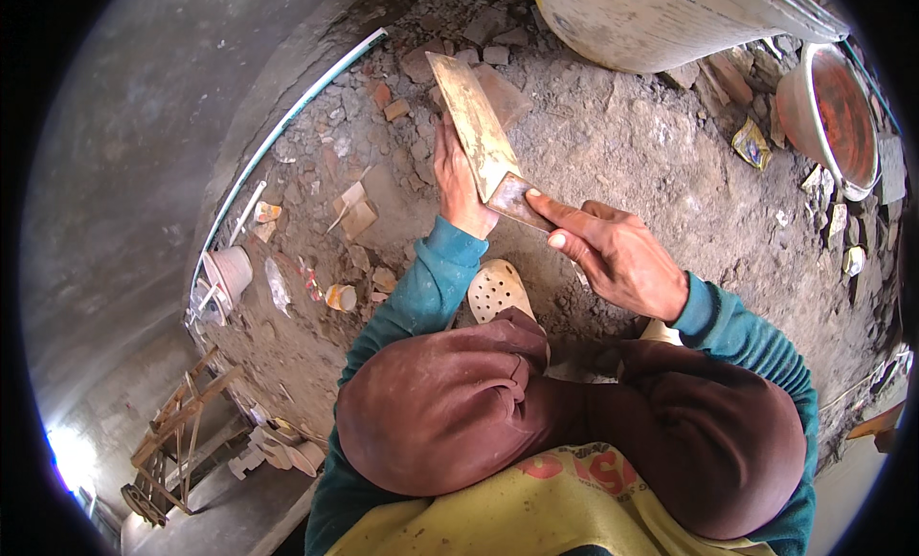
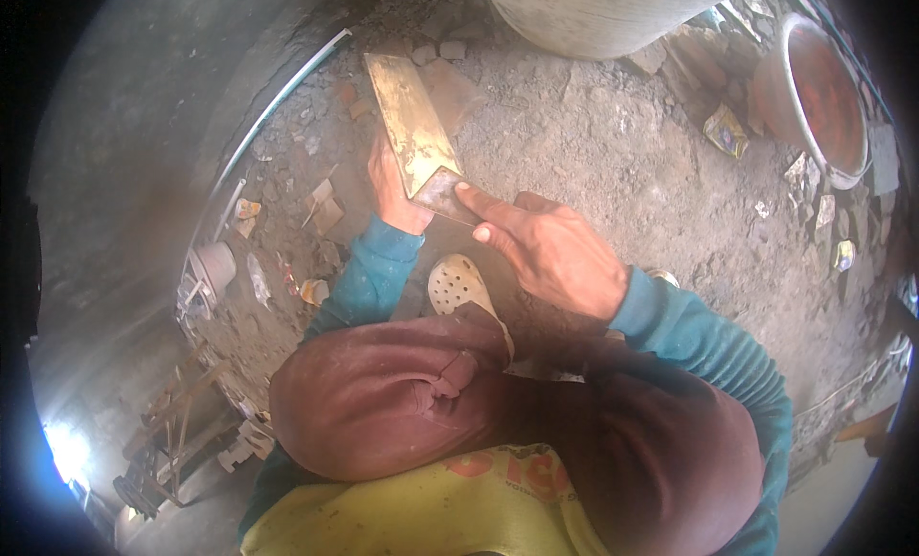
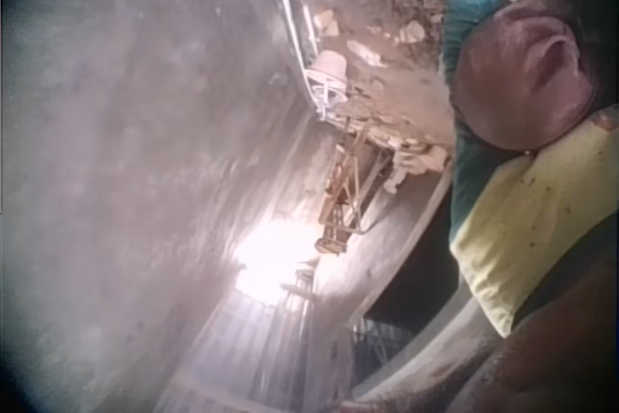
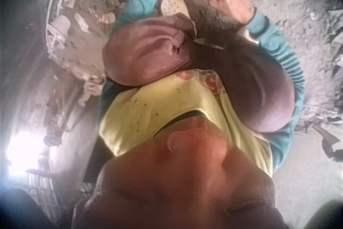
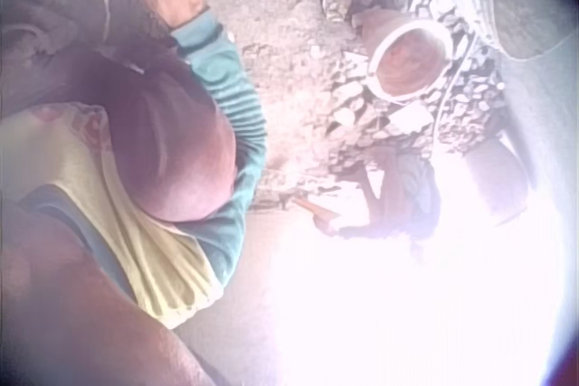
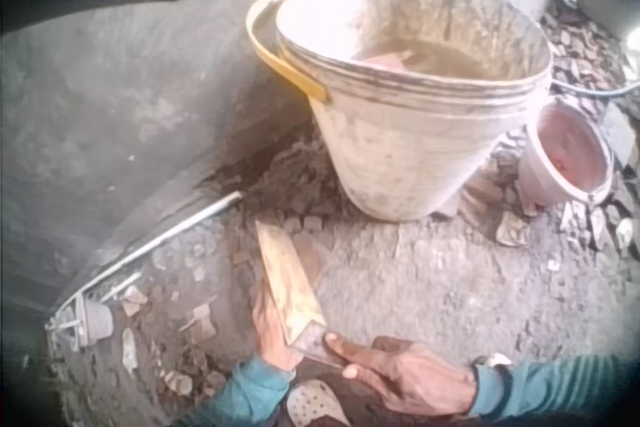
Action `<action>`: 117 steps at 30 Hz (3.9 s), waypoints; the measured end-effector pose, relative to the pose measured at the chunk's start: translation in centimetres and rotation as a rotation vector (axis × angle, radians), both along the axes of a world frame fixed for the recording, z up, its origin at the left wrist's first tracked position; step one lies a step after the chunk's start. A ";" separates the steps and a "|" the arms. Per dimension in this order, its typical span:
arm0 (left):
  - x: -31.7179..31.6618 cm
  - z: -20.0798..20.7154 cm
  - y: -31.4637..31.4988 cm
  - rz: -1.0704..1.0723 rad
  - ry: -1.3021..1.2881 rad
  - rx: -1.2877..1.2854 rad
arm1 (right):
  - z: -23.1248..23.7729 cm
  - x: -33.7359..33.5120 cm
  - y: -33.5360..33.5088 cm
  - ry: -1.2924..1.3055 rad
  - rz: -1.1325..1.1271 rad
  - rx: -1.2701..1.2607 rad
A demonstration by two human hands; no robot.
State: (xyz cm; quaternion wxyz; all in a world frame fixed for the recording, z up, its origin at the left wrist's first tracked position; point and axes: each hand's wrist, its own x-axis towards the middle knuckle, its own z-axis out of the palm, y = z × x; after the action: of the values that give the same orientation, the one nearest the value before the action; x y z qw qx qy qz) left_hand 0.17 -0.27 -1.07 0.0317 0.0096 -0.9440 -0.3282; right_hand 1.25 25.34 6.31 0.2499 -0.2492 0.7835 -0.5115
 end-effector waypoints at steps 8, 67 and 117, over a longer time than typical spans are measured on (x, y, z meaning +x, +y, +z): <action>0.7 -1.1 -0.5 0.021 -0.050 -0.010 | -0.7 0.1 -0.9 0.028 -0.016 0.014; 0.2 -0.8 -0.2 0.021 -0.048 -0.015 | -0.7 0.3 -0.1 -0.008 0.005 0.001; 0.0 -0.2 0.1 0.067 -0.053 -0.029 | -1.8 0.1 -0.6 -0.029 -0.011 -0.176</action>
State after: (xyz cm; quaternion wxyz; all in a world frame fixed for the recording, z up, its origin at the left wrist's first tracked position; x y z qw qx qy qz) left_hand 0.15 -0.13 -1.31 0.0179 0.0495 -0.9483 -0.3130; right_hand 1.36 24.78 4.53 0.2357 -0.2584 0.7332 -0.5832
